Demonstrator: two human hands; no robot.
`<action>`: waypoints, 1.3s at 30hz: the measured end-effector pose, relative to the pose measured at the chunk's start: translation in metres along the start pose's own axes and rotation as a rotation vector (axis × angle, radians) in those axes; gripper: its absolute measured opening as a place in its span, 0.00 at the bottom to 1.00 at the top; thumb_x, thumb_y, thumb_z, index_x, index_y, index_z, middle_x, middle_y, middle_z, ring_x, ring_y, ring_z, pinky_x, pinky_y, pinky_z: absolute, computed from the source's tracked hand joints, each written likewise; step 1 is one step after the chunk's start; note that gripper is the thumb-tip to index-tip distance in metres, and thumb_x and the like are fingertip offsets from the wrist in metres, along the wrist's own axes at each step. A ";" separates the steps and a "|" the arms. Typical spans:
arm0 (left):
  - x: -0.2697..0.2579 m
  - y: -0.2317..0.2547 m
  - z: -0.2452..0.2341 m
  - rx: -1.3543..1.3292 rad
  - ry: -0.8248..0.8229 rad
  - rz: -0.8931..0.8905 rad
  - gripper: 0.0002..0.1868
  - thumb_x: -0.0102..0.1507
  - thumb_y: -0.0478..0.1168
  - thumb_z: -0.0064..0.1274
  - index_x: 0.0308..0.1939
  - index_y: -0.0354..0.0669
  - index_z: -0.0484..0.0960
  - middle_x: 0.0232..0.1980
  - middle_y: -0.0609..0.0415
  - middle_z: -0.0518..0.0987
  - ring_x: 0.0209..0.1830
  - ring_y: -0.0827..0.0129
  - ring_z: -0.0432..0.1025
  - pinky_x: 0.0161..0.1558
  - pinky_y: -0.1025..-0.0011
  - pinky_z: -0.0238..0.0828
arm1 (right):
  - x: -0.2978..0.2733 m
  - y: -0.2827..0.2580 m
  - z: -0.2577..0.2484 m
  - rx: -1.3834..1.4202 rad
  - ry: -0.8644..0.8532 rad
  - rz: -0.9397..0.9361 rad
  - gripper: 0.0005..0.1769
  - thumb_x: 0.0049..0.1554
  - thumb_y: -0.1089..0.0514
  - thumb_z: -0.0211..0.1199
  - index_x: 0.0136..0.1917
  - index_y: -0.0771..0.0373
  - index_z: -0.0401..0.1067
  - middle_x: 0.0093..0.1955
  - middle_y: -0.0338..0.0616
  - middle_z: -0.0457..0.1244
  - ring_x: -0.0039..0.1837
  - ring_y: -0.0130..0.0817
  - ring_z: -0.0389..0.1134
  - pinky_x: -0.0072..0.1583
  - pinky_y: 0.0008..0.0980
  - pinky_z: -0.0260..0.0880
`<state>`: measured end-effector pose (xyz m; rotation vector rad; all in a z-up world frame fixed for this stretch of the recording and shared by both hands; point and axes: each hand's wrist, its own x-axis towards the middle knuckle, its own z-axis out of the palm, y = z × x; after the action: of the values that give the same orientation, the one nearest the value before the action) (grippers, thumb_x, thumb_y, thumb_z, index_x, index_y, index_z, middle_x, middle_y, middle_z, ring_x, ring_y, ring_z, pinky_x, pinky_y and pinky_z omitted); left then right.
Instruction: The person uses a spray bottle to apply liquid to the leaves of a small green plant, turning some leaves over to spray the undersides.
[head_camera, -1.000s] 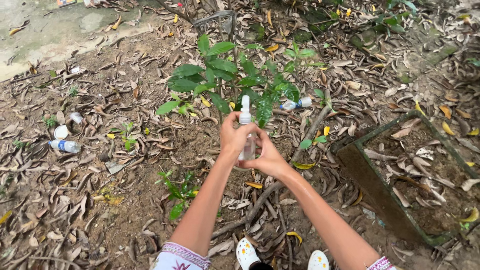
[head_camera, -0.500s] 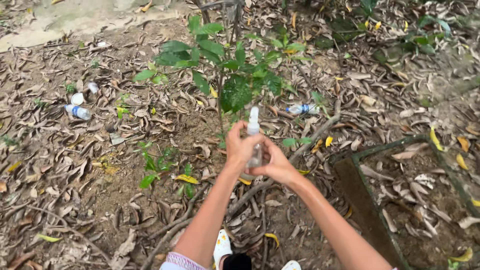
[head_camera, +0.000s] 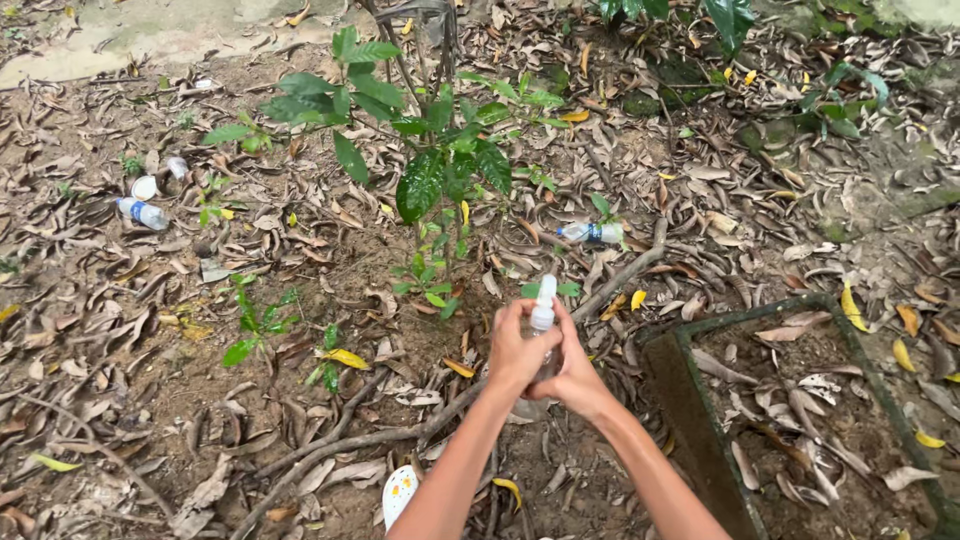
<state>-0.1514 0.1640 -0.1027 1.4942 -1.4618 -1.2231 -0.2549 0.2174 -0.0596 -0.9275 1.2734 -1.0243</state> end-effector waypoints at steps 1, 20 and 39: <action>-0.001 -0.001 0.005 0.013 -0.040 -0.053 0.32 0.47 0.47 0.65 0.56 0.50 0.77 0.57 0.49 0.72 0.57 0.57 0.72 0.57 0.59 0.70 | -0.001 0.006 -0.006 -0.043 -0.004 -0.008 0.79 0.25 0.77 0.64 0.84 0.49 0.33 0.71 0.50 0.56 0.66 0.45 0.66 0.64 0.51 0.71; -0.032 -0.007 0.037 -0.554 -0.360 -0.363 0.74 0.44 0.51 0.69 0.73 0.41 0.23 0.71 0.31 0.62 0.69 0.48 0.66 0.72 0.54 0.56 | 0.020 0.077 -0.033 -0.047 0.347 -0.072 0.21 0.51 0.64 0.60 0.59 0.68 0.72 0.45 0.45 0.70 0.43 0.31 0.71 0.48 0.31 0.75; -0.040 -0.029 0.032 -0.597 -0.078 -0.586 0.39 0.64 0.58 0.43 0.71 0.46 0.47 0.69 0.41 0.64 0.68 0.55 0.66 0.67 0.57 0.65 | 0.031 0.061 -0.017 -0.003 0.438 -0.068 0.19 0.57 0.56 0.67 0.58 0.66 0.71 0.48 0.47 0.67 0.45 0.30 0.68 0.47 0.34 0.71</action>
<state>-0.1693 0.2111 -0.1336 1.4831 -0.5954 -1.8738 -0.2664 0.2059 -0.1279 -0.7755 1.6112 -1.3283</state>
